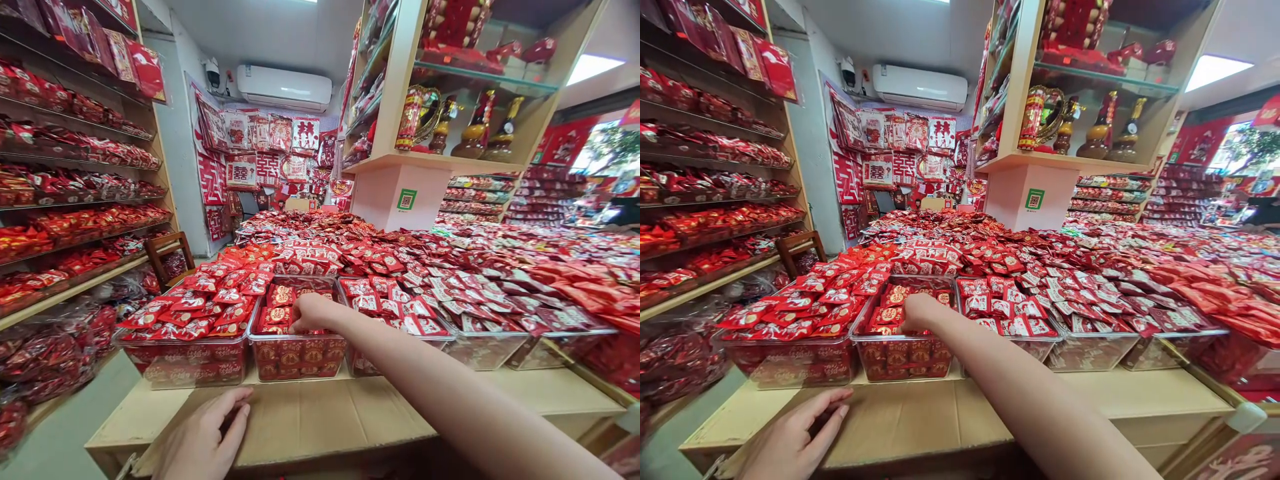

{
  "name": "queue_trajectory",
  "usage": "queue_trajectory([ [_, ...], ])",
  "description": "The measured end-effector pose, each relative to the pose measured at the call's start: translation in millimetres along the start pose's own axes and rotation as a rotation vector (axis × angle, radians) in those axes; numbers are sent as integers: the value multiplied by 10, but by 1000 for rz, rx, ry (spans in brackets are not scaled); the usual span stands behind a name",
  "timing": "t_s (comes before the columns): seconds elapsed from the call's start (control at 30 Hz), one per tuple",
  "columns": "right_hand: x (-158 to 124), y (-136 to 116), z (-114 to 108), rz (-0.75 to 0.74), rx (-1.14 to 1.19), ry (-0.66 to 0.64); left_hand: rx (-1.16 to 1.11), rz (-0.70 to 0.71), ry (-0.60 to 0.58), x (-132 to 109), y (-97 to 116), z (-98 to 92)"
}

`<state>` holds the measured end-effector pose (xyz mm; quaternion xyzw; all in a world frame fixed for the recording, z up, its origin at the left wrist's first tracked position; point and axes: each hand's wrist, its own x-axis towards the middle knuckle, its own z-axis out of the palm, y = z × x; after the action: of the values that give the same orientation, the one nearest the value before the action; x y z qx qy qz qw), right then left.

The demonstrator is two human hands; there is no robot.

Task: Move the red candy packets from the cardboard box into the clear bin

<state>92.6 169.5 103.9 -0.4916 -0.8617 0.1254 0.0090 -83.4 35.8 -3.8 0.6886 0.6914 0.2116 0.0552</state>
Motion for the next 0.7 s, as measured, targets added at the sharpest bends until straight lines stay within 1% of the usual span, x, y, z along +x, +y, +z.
queue_trajectory([
  [0.1,-3,-106,-34,14,46,-7,2,25,23,-2,-9,0],
  [0.17,-1,-109,-51,19,95,-5,-3,47,44,-3,-16,2],
  [0.3,14,56,-106,13,211,25,-23,61,37,2,-31,11],
  [0.4,13,230,-120,70,298,132,-32,66,37,1,-42,18],
  [0.47,-8,321,-78,144,360,191,-32,69,42,-2,-43,19],
  [0.57,-72,396,44,228,423,217,-29,73,35,-3,-39,20],
  [0.7,-159,408,138,302,365,251,-32,61,16,-2,-65,49],
])
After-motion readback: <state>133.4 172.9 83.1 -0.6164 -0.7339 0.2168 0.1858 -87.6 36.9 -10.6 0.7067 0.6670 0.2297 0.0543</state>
